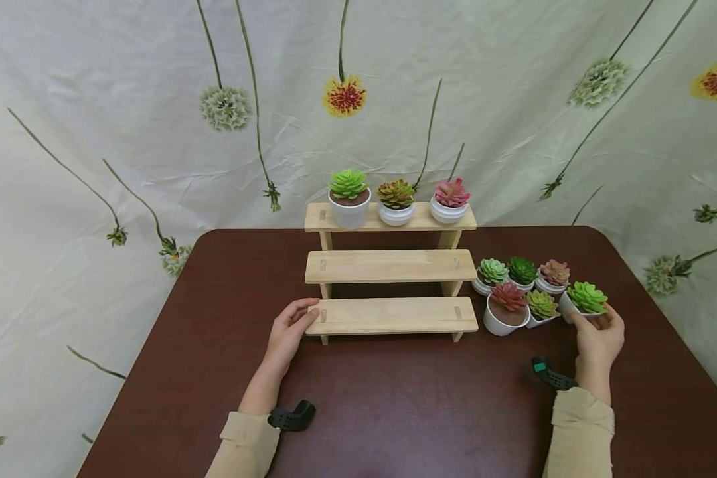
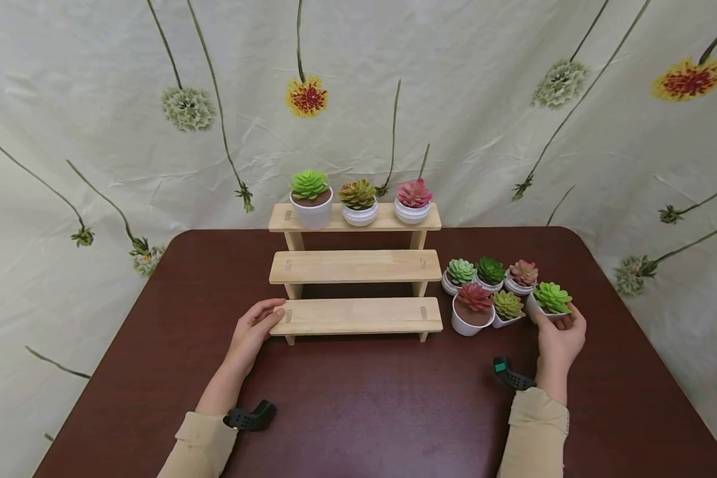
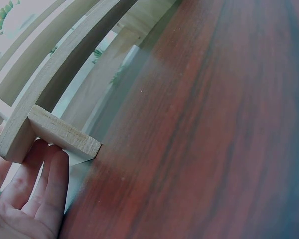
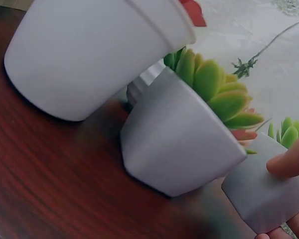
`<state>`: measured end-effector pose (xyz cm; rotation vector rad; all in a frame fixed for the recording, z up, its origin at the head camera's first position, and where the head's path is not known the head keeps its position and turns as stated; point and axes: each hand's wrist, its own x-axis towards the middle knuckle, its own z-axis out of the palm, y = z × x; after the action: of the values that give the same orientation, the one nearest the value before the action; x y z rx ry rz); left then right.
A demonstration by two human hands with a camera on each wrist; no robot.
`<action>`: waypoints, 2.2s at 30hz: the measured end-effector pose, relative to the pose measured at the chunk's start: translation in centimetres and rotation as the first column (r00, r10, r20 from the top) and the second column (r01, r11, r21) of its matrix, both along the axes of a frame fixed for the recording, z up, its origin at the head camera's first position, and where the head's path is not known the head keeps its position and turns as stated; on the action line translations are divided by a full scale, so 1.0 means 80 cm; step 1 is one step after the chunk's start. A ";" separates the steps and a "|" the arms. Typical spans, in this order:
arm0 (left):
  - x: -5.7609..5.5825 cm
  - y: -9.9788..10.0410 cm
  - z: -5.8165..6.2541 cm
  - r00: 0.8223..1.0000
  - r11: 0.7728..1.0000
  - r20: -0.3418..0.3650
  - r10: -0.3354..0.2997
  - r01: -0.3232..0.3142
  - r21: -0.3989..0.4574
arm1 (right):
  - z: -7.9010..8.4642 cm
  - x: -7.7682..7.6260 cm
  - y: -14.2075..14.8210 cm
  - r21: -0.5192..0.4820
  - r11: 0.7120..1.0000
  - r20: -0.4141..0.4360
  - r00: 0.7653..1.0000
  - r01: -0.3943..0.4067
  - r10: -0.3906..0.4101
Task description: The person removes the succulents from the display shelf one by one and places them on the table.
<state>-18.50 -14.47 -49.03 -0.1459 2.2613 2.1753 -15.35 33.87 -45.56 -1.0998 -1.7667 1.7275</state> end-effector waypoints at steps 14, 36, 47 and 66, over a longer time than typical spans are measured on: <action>-0.001 -0.001 0.000 1.000 1.000 0.001 -0.001 0.001 -0.007 | -0.018 -0.005 0.002 0.037 0.999 0.009 1.000 0.018 -0.019; -0.001 -0.001 -0.001 1.000 1.000 0.004 -0.004 0.004 -0.002 | 0.001 0.000 -0.009 0.075 0.993 -0.084 0.993 0.089 -0.082; -0.001 -0.002 0.000 1.000 1.000 0.007 0.002 -0.002 0.000 | 0.016 -0.008 -0.019 0.091 0.986 -0.243 0.963 0.139 -0.114; 0.000 -0.002 0.002 1.000 1.000 0.015 -0.007 0.007 -0.016 | 0.037 -0.020 -0.055 0.186 0.979 -0.332 0.943 0.080 -0.014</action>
<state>-18.47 -14.61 -48.88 -0.1540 2.2679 2.1459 -16.94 29.49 -42.61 -0.7150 -1.6430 1.5619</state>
